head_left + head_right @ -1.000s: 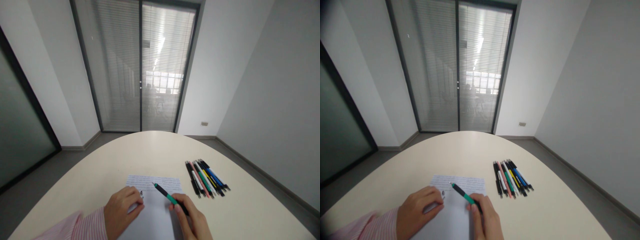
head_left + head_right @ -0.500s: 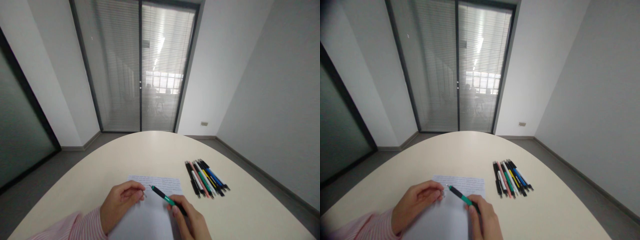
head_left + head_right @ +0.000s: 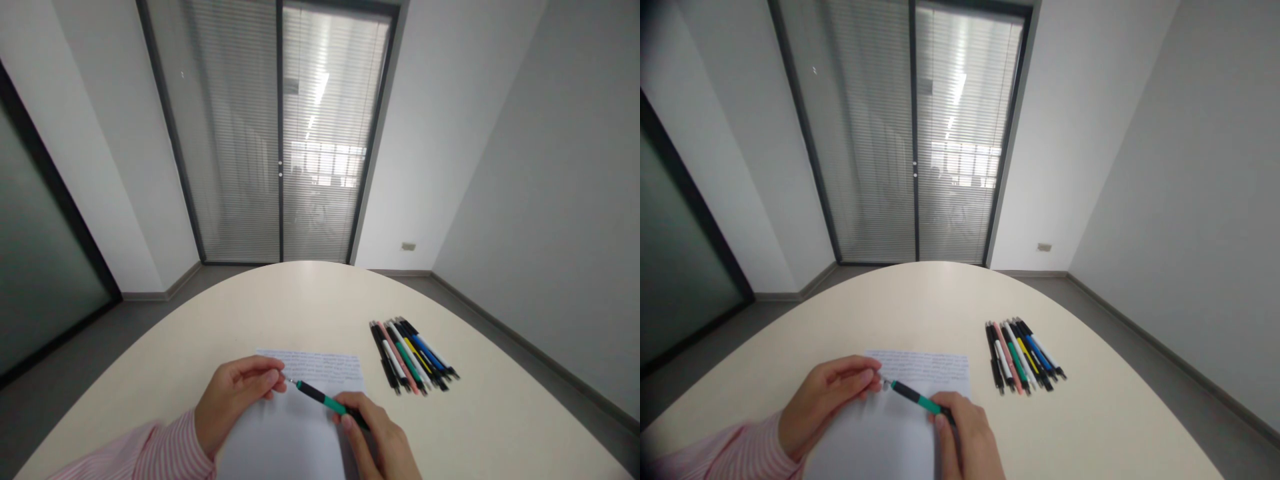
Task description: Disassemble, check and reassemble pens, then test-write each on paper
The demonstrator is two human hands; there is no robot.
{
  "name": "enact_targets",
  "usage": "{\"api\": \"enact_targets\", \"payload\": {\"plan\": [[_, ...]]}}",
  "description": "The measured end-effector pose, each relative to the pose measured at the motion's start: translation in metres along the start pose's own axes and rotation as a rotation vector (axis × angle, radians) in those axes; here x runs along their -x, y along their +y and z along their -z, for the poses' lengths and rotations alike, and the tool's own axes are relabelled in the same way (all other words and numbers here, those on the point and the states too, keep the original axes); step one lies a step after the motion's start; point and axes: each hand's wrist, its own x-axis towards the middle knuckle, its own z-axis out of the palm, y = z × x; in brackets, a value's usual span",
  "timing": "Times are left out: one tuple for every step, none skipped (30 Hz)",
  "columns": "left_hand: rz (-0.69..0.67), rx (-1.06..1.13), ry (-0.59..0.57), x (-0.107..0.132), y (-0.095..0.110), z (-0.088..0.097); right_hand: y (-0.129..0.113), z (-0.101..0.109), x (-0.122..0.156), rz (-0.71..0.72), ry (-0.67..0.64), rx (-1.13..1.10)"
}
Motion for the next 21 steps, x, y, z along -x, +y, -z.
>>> {"api": "enact_targets", "payload": {"plan": [[-0.002,0.000,-0.006,0.000,0.001,-0.001,0.000,0.000,0.000,0.000,-0.007,-0.003],[-0.003,-0.001,-0.011,0.001,0.003,-0.002,0.001,0.000,0.000,0.001,-0.015,-0.006],[-0.006,-0.004,-0.019,0.002,0.005,-0.003,0.001,0.000,0.000,0.003,-0.022,-0.009],[-0.009,-0.012,-0.029,0.002,0.006,-0.004,0.001,0.000,0.000,0.006,-0.027,-0.011],[-0.012,-0.022,-0.039,0.003,0.007,-0.005,0.001,0.001,0.000,0.010,-0.029,-0.012],[-0.016,-0.035,-0.049,0.003,0.006,-0.005,0.001,0.001,0.000,0.016,-0.032,-0.011],[-0.021,-0.049,-0.063,0.004,0.005,-0.005,0.000,0.001,0.000,0.024,-0.039,-0.011],[-0.027,-0.061,-0.079,0.004,0.003,-0.004,0.000,0.002,0.000,0.033,-0.050,-0.011],[-0.030,-0.068,-0.098,0.004,0.001,-0.003,-0.001,0.002,0.000,0.044,-0.063,-0.013],[-0.028,-0.069,-0.117,0.003,-0.003,-0.002,-0.002,0.003,-0.001,0.057,-0.077,-0.016],[-0.028,-0.068,-0.139,0.003,-0.006,-0.001,-0.002,0.003,-0.001,0.071,-0.089,-0.018],[-0.031,-0.069,-0.161,0.002,-0.009,0.000,-0.003,0.003,-0.001,0.082,-0.096,-0.018],[-0.038,-0.073,-0.177,0.001,-0.012,0.001,-0.003,0.003,-0.001,0.092,-0.096,-0.017],[-0.048,-0.077,-0.185,0.000,-0.014,0.002,-0.003,0.003,-0.001,0.099,-0.094,-0.015],[-0.059,-0.085,-0.191,-0.001,-0.014,0.003,-0.003,0.003,-0.001,0.104,-0.091,-0.013],[-0.074,-0.093,-0.194,-0.002,-0.014,0.003,-0.003,0.003,-0.001,0.105,-0.086,-0.012],[-0.095,-0.108,-0.195,-0.002,-0.013,0.003,-0.003,0.003,-0.001,0.104,-0.079,-0.011],[-0.126,-0.136,-0.189,-0.003,-0.011,0.004,-0.002,0.002,-0.001,0.097,-0.067,-0.011],[-0.175,-0.189,-0.172,-0.003,-0.010,0.004,-0.002,0.002,-0.001,0.083,-0.051,-0.010],[-0.242,-0.270,-0.141,-0.003,-0.009,0.005,-0.002,0.001,0.000,0.065,-0.033,-0.007],[-0.319,-0.378,-0.098,-0.003,-0.009,0.005,-0.001,0.001,0.000,0.045,-0.014,-0.002]]}}
